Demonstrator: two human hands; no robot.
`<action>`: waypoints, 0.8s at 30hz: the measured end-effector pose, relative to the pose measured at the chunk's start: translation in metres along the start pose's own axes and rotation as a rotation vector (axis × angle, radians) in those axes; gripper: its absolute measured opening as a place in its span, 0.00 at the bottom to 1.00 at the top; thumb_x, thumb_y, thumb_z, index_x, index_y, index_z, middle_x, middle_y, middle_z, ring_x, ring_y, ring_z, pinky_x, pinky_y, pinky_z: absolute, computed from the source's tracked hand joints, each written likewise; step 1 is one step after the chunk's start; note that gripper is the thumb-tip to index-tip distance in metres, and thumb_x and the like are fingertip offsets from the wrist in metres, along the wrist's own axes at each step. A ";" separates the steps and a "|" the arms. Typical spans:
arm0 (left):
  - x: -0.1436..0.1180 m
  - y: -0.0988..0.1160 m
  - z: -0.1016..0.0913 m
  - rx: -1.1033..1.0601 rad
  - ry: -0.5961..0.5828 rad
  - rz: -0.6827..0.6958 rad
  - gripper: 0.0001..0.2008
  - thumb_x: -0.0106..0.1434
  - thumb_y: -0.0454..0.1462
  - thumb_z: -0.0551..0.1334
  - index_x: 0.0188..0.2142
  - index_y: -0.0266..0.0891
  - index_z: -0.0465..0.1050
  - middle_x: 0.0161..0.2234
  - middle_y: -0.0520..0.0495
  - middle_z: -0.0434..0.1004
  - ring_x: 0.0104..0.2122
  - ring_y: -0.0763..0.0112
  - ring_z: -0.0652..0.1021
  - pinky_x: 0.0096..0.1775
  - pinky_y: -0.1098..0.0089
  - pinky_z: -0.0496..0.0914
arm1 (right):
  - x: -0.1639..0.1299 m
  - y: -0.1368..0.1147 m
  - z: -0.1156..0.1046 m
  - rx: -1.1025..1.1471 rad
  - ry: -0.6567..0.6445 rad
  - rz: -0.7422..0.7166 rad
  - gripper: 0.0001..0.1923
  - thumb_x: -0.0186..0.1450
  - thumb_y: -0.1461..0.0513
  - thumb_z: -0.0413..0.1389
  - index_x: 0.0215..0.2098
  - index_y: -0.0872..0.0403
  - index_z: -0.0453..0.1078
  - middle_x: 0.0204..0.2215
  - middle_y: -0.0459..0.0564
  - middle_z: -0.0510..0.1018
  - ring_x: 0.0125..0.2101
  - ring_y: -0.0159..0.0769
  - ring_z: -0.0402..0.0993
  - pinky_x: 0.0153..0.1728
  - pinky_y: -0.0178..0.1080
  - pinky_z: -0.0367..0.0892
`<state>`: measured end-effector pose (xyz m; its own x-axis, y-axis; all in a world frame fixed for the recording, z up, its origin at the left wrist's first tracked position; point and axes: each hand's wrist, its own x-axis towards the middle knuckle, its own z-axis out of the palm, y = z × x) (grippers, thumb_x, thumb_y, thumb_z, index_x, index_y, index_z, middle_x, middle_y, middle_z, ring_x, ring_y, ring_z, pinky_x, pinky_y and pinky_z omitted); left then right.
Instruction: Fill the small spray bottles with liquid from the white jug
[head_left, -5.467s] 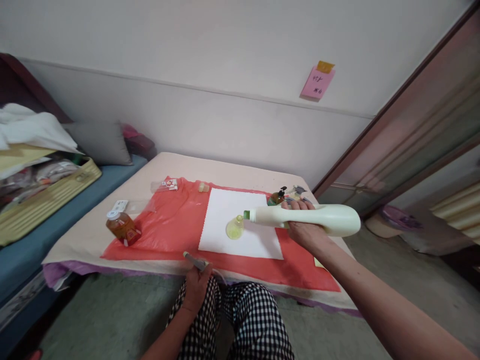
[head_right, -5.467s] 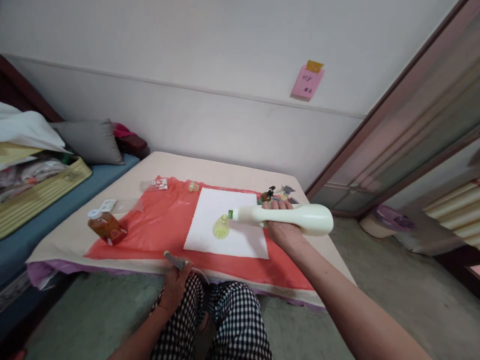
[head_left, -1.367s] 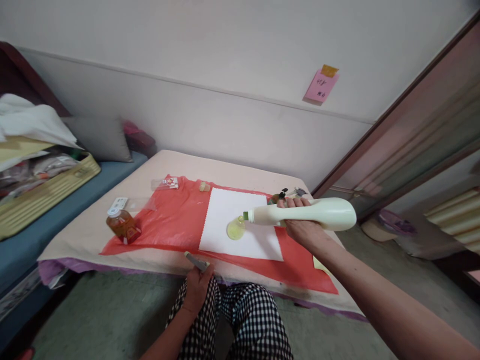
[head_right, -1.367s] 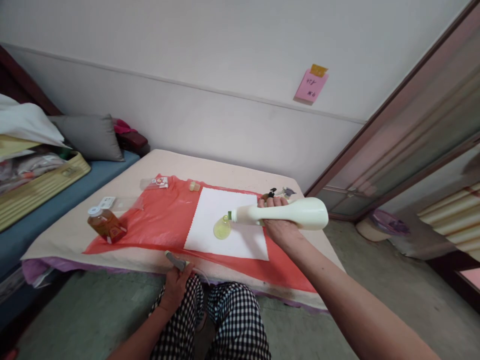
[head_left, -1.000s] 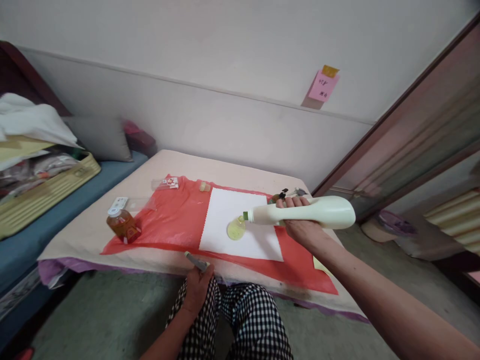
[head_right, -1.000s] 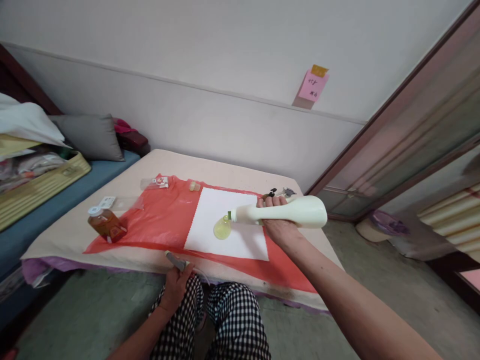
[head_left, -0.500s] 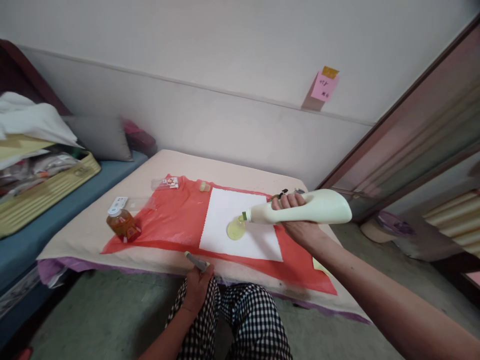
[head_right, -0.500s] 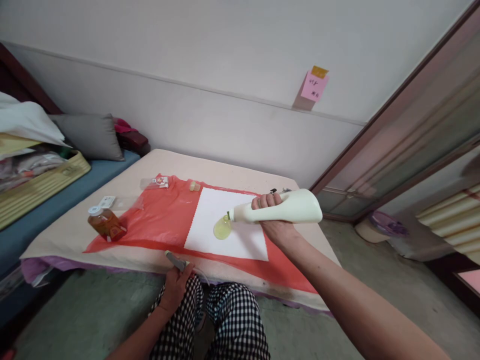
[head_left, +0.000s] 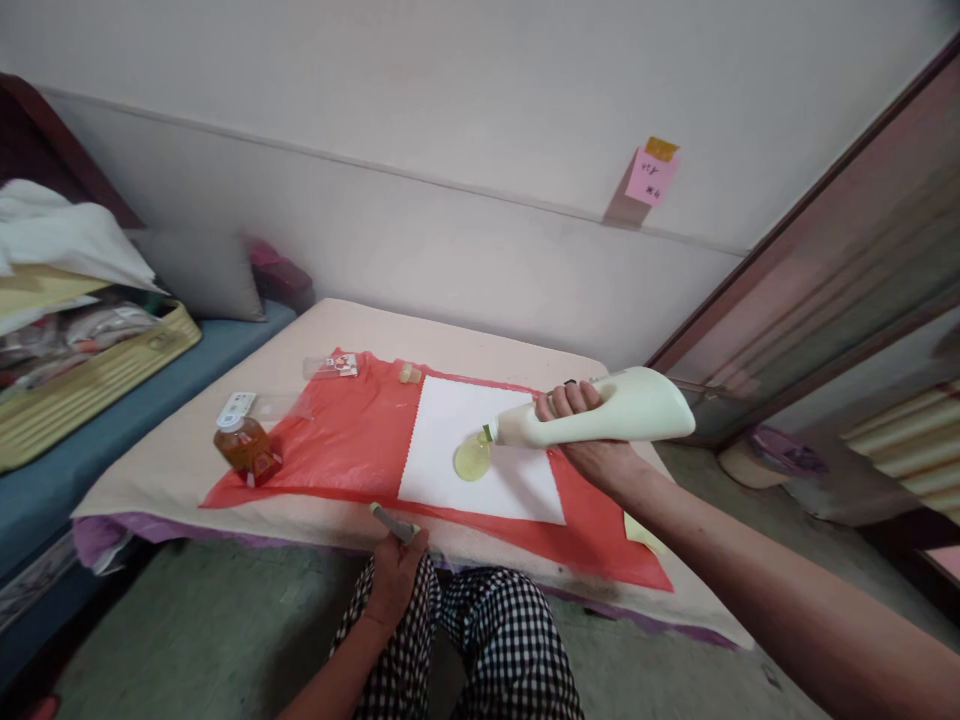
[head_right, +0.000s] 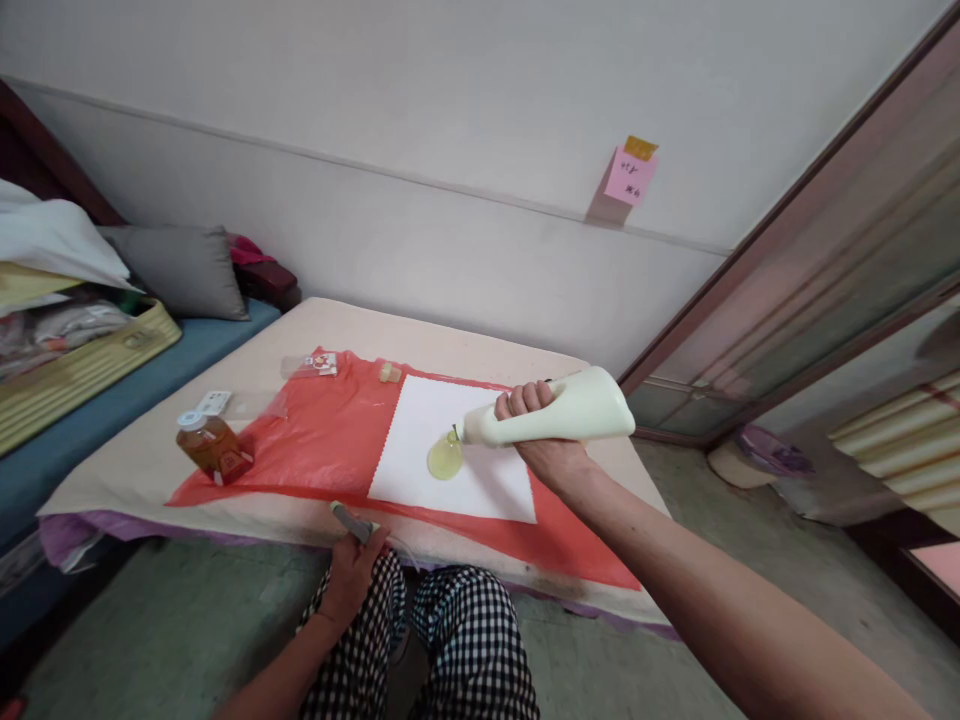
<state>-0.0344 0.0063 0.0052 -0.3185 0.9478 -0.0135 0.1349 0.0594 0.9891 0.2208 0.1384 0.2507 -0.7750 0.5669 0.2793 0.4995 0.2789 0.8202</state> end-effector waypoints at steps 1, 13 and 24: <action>0.000 0.000 0.000 -0.005 0.002 -0.002 0.19 0.60 0.52 0.60 0.23 0.40 0.69 0.21 0.46 0.77 0.26 0.62 0.78 0.31 0.65 0.70 | 0.000 0.000 0.000 0.015 0.007 0.005 0.14 0.67 0.72 0.47 0.46 0.57 0.68 0.38 0.58 0.73 0.38 0.46 0.66 0.45 0.51 0.58; 0.000 0.002 -0.002 0.001 -0.028 -0.010 0.20 0.61 0.52 0.59 0.25 0.39 0.70 0.23 0.45 0.78 0.27 0.62 0.78 0.33 0.66 0.71 | -0.006 0.001 -0.002 0.200 -0.072 0.095 0.17 0.67 0.73 0.43 0.49 0.58 0.67 0.40 0.60 0.73 0.40 0.47 0.65 0.47 0.52 0.59; -0.002 -0.002 -0.002 -0.012 -0.040 -0.029 0.21 0.62 0.53 0.60 0.26 0.37 0.74 0.25 0.42 0.80 0.29 0.61 0.80 0.37 0.64 0.72 | -0.048 0.003 0.040 0.611 -0.397 0.530 0.26 0.60 0.63 0.57 0.56 0.62 0.65 0.50 0.67 0.73 0.50 0.59 0.67 0.51 0.55 0.62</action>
<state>-0.0357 0.0034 0.0039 -0.2839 0.9577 -0.0477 0.1149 0.0834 0.9899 0.2749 0.1432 0.2197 -0.2500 0.9329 0.2593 0.9599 0.2037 0.1926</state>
